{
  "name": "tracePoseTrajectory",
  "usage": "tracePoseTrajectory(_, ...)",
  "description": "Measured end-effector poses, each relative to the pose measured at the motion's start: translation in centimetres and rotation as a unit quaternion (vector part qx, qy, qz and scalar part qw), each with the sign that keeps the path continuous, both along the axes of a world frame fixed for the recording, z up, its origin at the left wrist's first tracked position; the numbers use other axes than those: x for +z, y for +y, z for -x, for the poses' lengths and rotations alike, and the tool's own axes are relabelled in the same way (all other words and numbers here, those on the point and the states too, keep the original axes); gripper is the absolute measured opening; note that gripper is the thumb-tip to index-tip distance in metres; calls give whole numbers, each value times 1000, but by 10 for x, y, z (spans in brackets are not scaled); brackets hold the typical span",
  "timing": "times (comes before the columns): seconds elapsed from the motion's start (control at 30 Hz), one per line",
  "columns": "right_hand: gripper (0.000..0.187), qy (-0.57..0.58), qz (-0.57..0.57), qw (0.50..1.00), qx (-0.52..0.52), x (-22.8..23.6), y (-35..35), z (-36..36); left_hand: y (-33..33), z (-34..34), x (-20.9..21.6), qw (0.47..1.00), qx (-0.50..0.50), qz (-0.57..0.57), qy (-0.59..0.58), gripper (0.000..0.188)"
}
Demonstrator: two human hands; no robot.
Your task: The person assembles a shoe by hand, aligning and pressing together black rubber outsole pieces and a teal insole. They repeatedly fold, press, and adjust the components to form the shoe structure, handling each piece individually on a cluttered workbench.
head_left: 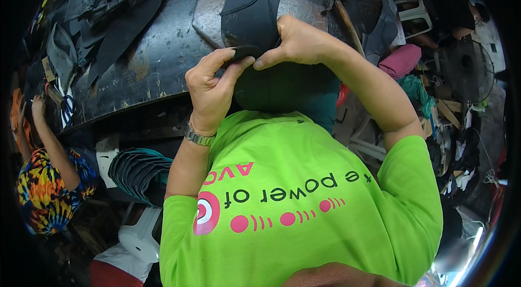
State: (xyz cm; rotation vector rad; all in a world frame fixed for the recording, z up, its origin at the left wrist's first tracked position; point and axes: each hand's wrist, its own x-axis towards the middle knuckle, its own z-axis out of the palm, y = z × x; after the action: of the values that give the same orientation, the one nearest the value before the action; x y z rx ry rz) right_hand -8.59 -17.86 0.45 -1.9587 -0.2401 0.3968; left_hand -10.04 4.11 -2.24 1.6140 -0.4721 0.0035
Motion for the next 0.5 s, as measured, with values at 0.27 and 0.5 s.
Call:
tracePoseTrajectory(0.27,47,91,-49,995,-5,9,5,12,11,-2,-23,947,-53,232,217,18)
tracePoseTrajectory(0.5,47,103,-79,991,-15,17,10,19,24,9,-35,968,-71,141,194,17)
